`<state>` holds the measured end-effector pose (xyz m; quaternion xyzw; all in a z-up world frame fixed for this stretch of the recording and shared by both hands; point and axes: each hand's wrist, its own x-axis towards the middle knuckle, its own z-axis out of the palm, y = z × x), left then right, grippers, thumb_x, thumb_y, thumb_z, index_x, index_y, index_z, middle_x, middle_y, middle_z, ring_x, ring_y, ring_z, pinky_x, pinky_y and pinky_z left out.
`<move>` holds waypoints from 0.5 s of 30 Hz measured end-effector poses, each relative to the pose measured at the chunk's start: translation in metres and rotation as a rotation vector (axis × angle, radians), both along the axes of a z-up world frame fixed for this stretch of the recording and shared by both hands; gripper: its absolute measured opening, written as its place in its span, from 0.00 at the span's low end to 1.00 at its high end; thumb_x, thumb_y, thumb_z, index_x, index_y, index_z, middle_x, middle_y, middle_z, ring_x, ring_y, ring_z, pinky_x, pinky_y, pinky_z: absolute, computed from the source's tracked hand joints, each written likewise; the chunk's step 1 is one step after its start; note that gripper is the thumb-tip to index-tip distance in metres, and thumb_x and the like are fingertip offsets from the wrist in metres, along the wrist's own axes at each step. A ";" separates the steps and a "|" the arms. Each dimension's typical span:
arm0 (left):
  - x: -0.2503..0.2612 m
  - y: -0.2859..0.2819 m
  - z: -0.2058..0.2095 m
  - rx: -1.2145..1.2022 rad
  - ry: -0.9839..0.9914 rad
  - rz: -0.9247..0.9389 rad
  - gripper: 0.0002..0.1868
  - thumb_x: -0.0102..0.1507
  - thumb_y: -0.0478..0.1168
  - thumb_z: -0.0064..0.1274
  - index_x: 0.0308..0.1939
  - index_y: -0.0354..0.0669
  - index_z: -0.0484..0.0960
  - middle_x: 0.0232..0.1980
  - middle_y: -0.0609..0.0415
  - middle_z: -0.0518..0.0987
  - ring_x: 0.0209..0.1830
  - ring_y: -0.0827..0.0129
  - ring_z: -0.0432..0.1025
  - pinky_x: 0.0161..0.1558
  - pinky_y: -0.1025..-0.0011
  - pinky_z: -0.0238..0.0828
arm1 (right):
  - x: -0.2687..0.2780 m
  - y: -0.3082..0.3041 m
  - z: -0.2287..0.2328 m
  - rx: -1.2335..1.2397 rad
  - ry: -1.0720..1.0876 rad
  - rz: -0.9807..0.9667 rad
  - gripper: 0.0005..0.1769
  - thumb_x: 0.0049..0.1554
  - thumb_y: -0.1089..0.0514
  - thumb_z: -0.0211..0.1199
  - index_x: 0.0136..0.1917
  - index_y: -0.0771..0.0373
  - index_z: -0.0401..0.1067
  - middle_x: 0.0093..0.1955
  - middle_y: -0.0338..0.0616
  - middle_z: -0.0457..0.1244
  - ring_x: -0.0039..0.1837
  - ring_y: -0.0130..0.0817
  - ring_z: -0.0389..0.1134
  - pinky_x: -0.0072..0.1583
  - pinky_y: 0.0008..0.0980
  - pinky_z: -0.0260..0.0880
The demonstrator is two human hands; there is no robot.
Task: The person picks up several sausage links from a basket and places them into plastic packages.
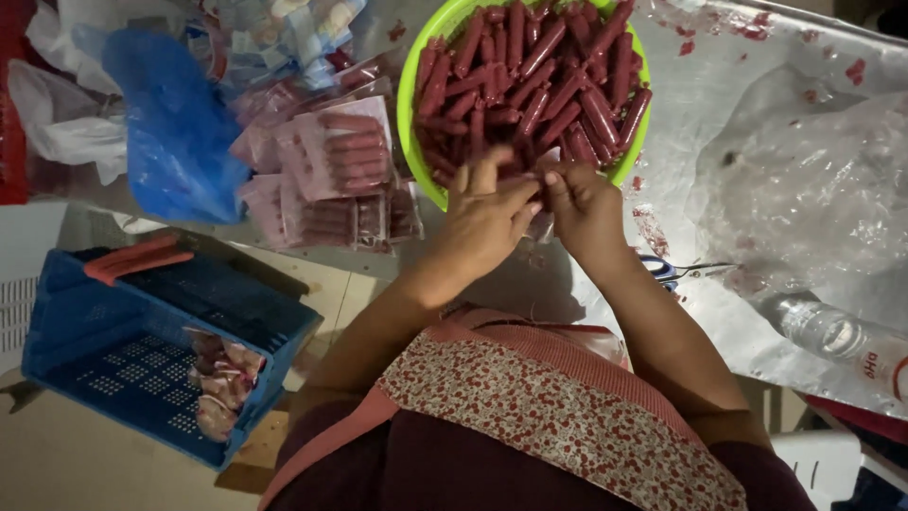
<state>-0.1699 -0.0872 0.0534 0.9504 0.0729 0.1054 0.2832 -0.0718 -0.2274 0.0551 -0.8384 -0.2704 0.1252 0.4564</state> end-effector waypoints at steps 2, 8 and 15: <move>-0.004 -0.005 -0.004 -0.144 -0.053 0.011 0.13 0.66 0.40 0.53 0.52 0.39 0.83 0.73 0.32 0.58 0.71 0.40 0.63 0.71 0.50 0.59 | -0.020 0.012 0.027 0.051 0.061 0.017 0.08 0.66 0.60 0.62 0.50 0.65 0.79 0.31 0.59 0.66 0.44 0.63 0.70 0.47 0.52 0.69; -0.010 -0.009 -0.025 -0.791 -0.124 0.142 0.19 0.67 0.30 0.49 0.61 0.45 0.81 0.59 0.42 0.80 0.62 0.49 0.74 0.63 0.56 0.71 | 0.003 -0.003 0.010 0.287 0.178 0.134 0.12 0.66 0.59 0.61 0.59 0.69 0.75 0.45 0.59 0.69 0.52 0.50 0.71 0.56 0.46 0.69; -0.004 0.027 -0.011 -1.102 -0.191 0.011 0.17 0.68 0.30 0.54 0.62 0.41 0.81 0.60 0.44 0.82 0.63 0.61 0.75 0.67 0.61 0.70 | 0.002 0.009 0.021 0.450 1.001 0.040 0.37 0.62 0.26 0.49 0.68 0.56 0.69 0.47 0.43 0.70 0.49 0.31 0.73 0.50 0.28 0.76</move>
